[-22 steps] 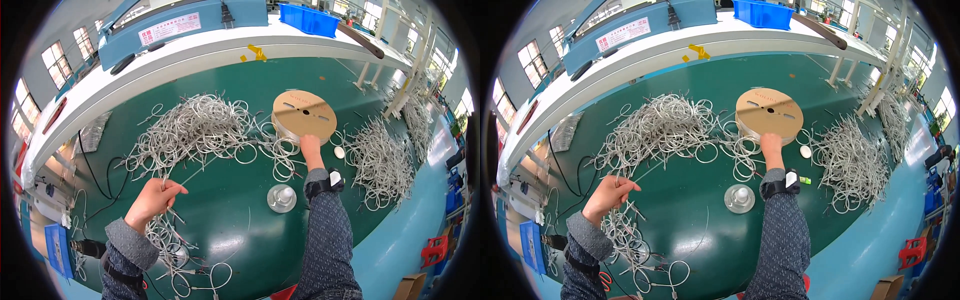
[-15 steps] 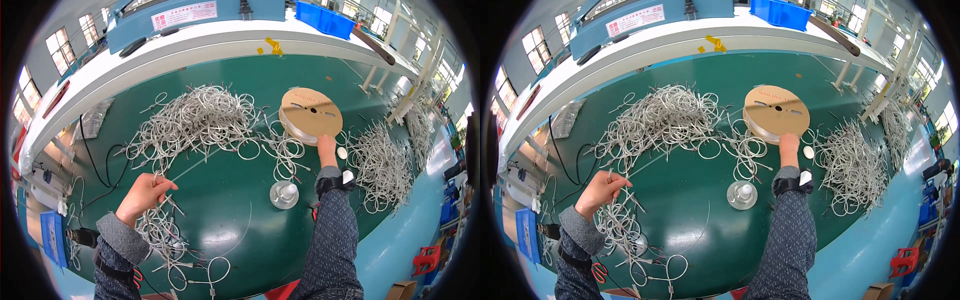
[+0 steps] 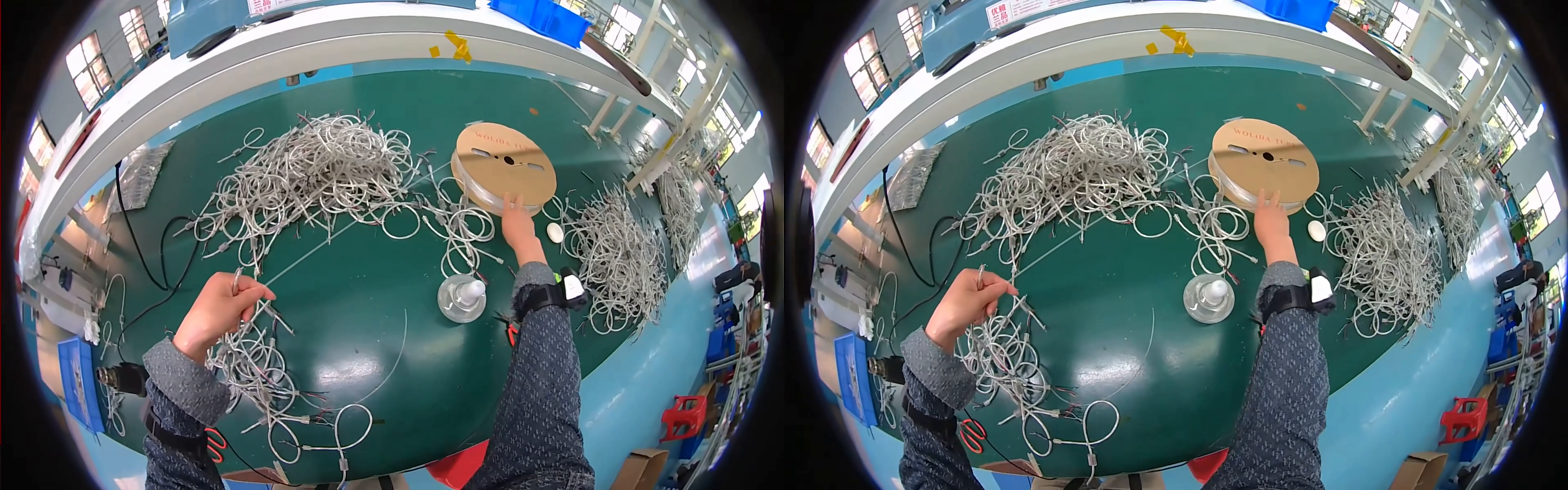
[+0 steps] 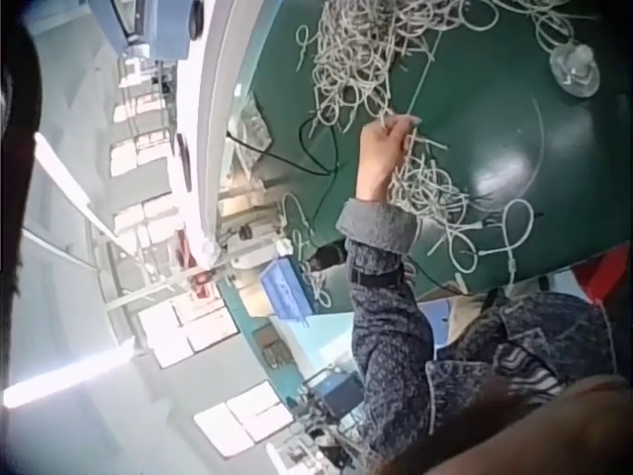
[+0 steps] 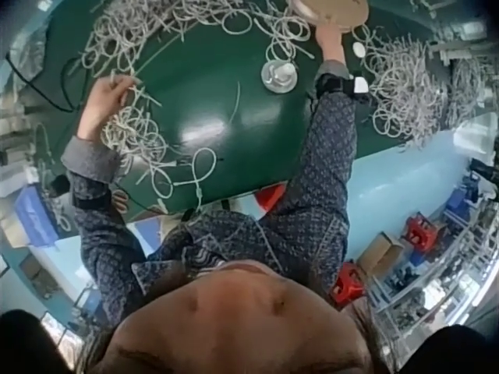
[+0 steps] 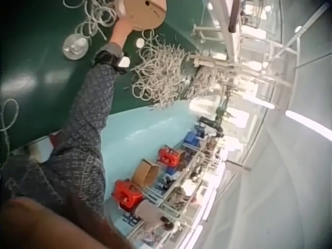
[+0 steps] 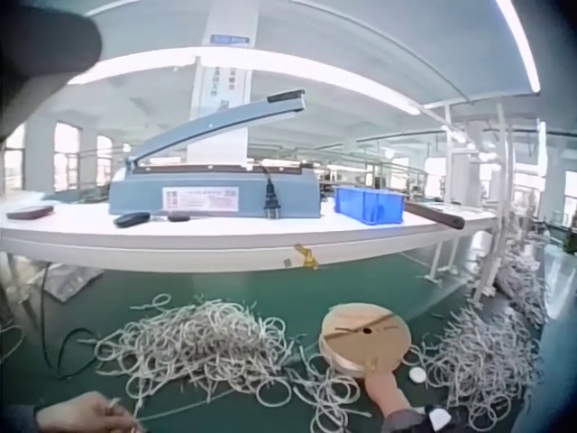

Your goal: The user is preparing electronic cables by stripping insulation, applying heat-shrink tubing, and using a heat gun to seal the connectors.

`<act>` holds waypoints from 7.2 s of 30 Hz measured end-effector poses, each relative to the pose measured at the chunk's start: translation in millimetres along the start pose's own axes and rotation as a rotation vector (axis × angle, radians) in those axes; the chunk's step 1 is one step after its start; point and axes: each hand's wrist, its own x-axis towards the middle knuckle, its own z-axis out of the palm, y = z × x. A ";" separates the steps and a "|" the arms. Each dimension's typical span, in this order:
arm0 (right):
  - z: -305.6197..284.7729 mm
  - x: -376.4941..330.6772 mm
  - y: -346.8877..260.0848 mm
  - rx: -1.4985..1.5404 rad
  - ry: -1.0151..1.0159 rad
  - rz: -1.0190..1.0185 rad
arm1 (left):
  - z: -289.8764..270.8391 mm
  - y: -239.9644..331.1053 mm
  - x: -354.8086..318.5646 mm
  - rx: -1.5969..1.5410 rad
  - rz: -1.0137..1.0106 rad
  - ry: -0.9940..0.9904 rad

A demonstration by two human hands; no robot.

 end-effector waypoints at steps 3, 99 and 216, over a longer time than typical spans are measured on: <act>10.8 -0.3 16.2 -0.137 0.061 -0.008 | -8.9 -8.4 -1.7 0.021 -0.010 0.022; -225.2 -111.8 -47.5 1.970 -0.581 0.088 | -17.2 -16.3 -90.5 -0.174 -0.036 -0.110; -323.9 -461.8 -695.3 2.001 -1.575 -0.245 | -355.7 -495.6 -381.7 -0.784 -0.156 -0.282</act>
